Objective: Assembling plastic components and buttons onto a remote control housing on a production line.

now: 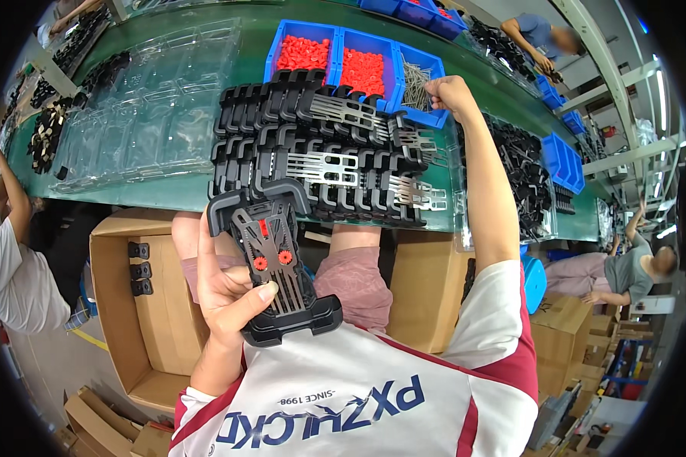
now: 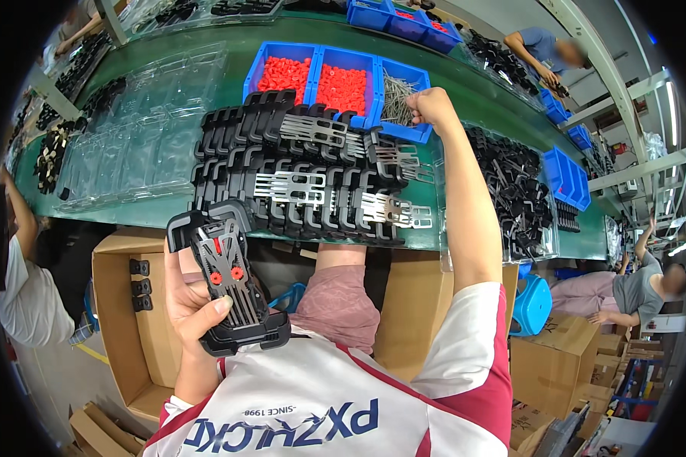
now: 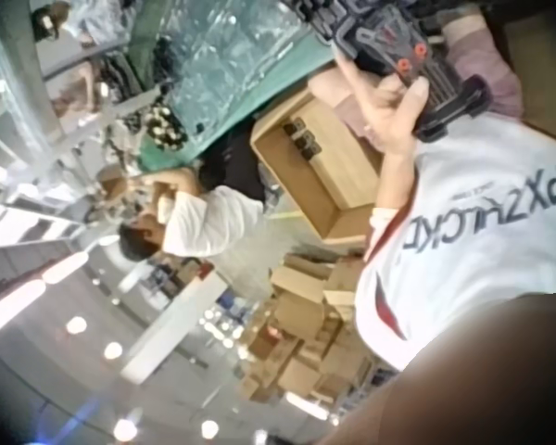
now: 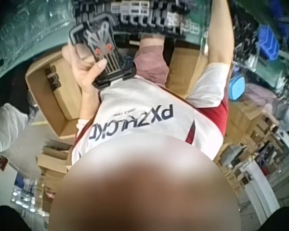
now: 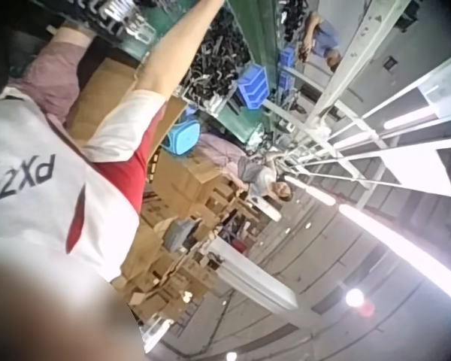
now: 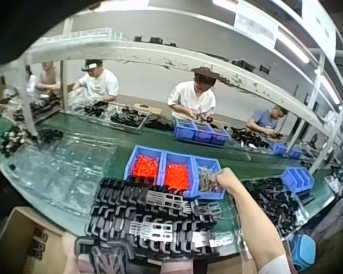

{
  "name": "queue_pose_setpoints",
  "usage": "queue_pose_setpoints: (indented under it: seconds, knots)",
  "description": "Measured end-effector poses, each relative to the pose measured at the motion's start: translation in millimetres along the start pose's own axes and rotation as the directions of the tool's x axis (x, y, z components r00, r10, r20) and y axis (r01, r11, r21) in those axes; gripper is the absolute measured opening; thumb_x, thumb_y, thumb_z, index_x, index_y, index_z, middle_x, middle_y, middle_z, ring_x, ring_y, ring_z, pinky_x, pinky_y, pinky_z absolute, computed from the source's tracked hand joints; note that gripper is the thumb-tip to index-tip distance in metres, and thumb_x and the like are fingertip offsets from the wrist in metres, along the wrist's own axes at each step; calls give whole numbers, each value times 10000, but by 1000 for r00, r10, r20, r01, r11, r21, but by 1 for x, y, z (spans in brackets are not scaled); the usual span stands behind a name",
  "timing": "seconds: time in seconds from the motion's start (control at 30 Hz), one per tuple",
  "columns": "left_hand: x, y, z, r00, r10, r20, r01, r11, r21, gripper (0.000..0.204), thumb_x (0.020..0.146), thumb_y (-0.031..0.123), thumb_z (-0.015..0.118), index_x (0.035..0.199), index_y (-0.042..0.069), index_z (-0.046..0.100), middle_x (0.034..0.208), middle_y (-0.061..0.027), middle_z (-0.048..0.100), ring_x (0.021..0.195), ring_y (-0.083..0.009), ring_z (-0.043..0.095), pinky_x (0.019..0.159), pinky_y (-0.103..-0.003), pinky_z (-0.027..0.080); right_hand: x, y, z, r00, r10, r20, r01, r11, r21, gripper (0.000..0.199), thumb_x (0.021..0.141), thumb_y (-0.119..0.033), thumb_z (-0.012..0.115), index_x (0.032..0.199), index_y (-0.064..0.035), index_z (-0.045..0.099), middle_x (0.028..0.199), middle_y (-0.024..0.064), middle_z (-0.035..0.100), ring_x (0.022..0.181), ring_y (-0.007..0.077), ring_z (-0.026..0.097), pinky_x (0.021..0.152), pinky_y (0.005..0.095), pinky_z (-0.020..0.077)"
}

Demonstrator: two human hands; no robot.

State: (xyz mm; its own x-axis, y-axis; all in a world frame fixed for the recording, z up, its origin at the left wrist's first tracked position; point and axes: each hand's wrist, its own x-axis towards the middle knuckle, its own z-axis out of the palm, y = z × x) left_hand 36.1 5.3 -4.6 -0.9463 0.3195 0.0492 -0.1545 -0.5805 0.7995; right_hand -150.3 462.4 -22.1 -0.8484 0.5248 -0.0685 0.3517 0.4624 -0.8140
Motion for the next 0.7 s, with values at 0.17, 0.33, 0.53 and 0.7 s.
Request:
queue_pose_setpoints:
  seconds: [0.17,0.33,0.53,0.7]
  knots:
    - [2,2,3,1000,2,-11,-2,1000,-20,999,745,-155,514,1492,124,-87,1006,-288,650,634,-155,615,587,-185,446,-1,-1,-2,1000,-5,-3,5,992,126,115,803,-53,647,731,34,623,616,72,574,497,119,512,473,210,452]
    - [2,2,-1,1000,-1,-20,0,999,-36,1003,745,-154,514,1493,137,-89,999,-279,655,605,-143,596,570,-178,432,-5,-1,-8,999,-5,-40,15,963,269,124,819,-69,677,801,41,620,670,71,594,546,107,526,502,197,456]
    - [4,-4,-9,1000,9,-8,-9,999,-44,1005,746,-145,519,1494,148,-86,970,-257,666,588,-140,588,551,-176,424,-67,-41,1,993,-102,-61,117,739,664,176,837,-57,667,933,81,613,780,120,621,563,112,524,521,187,442]
    - [15,0,-5,998,2,-56,-5,998,-56,1003,750,-136,525,1493,145,-88,908,-226,678,597,-155,603,547,-173,429,-178,-77,29,948,-286,136,47,552,833,269,827,-13,628,1069,96,585,835,146,620,543,117,491,514,200,416]
